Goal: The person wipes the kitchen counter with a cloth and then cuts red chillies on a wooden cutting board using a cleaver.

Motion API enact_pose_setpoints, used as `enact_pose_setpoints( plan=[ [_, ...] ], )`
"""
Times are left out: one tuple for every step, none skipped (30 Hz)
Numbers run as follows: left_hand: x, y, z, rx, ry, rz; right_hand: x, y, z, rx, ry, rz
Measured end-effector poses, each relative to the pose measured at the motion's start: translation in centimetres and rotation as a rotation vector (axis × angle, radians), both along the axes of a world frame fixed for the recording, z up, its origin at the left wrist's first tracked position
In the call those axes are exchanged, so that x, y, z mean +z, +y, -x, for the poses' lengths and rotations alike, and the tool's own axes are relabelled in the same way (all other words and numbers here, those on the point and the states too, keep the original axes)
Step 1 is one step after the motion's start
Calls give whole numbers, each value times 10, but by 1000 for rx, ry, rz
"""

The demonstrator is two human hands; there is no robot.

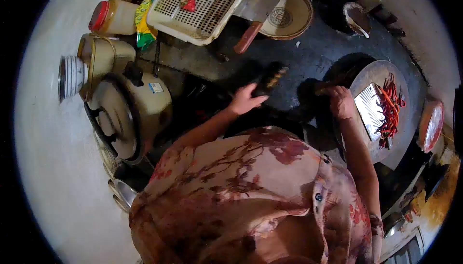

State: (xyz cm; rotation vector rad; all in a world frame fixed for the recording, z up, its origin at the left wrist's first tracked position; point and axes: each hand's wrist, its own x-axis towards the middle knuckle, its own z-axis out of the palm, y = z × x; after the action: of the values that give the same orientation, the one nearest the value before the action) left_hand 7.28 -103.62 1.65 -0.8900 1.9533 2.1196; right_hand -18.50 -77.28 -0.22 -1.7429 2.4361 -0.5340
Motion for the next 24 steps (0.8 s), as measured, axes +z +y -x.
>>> enact_pose_setpoints(
  plan=[
    [-2,-5,-32,106,-53,36,-2,0,0,9,14,4],
    [-13,-9,-62,204,-99,67,-3,3,2,8,34,3],
    [-22,-7,-82,461,-85,96,0,5,1,29,25,-10],
    [-33,-14,-100,591,-68,151,4,4,0,47,20,-36],
    [-42,-27,-113,681,-78,246,8,5,4,68,21,-65],
    [-27,-37,-107,747,-126,374,-4,9,8,83,22,-95],
    [-31,-52,-109,774,-105,435,-13,12,10,103,20,-122],
    [-41,-76,-107,886,-133,359,-7,9,9,74,22,-129],
    [-40,-93,-102,972,-216,346,-1,5,5,47,22,-133],
    [-43,-112,-101,878,-276,538,4,5,2,24,43,-156],
    [-55,-132,-101,883,-294,441,6,3,-1,6,65,-173],
    [-80,-152,-105,877,-213,584,8,0,-4,-14,80,-185],
    [-105,-172,-109,867,-138,731,12,-4,-8,-14,135,-216],
    [-101,-179,-107,818,-238,797,15,-7,-13,-11,183,-245],
    [-94,-186,-106,762,-339,865,16,-11,-16,-11,229,-270],
    [-78,-184,-100,787,-275,966,11,-14,-16,-34,212,-295],
    [-64,-175,-94,807,-208,1066,2,-14,-16,-60,193,-321],
    [-49,-163,-85,826,-137,1163,-3,-16,-14,-87,176,-348],
    [-38,-145,-75,724,-54,1175,3,-29,-10,-211,44,-412],
    [-27,-123,-66,620,27,1183,13,-48,-7,-336,-91,-474],
    [-21,-103,-57,514,108,1188,17,-62,2,-462,-229,-532],
    [-29,-85,-51,318,189,1180,4,-66,21,-656,-183,-409],
    [-40,-68,-45,126,265,1165,8,-72,39,-780,-224,-251],
    [-44,-55,-34,-29,284,1171,7,-80,58,-905,-230,-71]
  ],
)
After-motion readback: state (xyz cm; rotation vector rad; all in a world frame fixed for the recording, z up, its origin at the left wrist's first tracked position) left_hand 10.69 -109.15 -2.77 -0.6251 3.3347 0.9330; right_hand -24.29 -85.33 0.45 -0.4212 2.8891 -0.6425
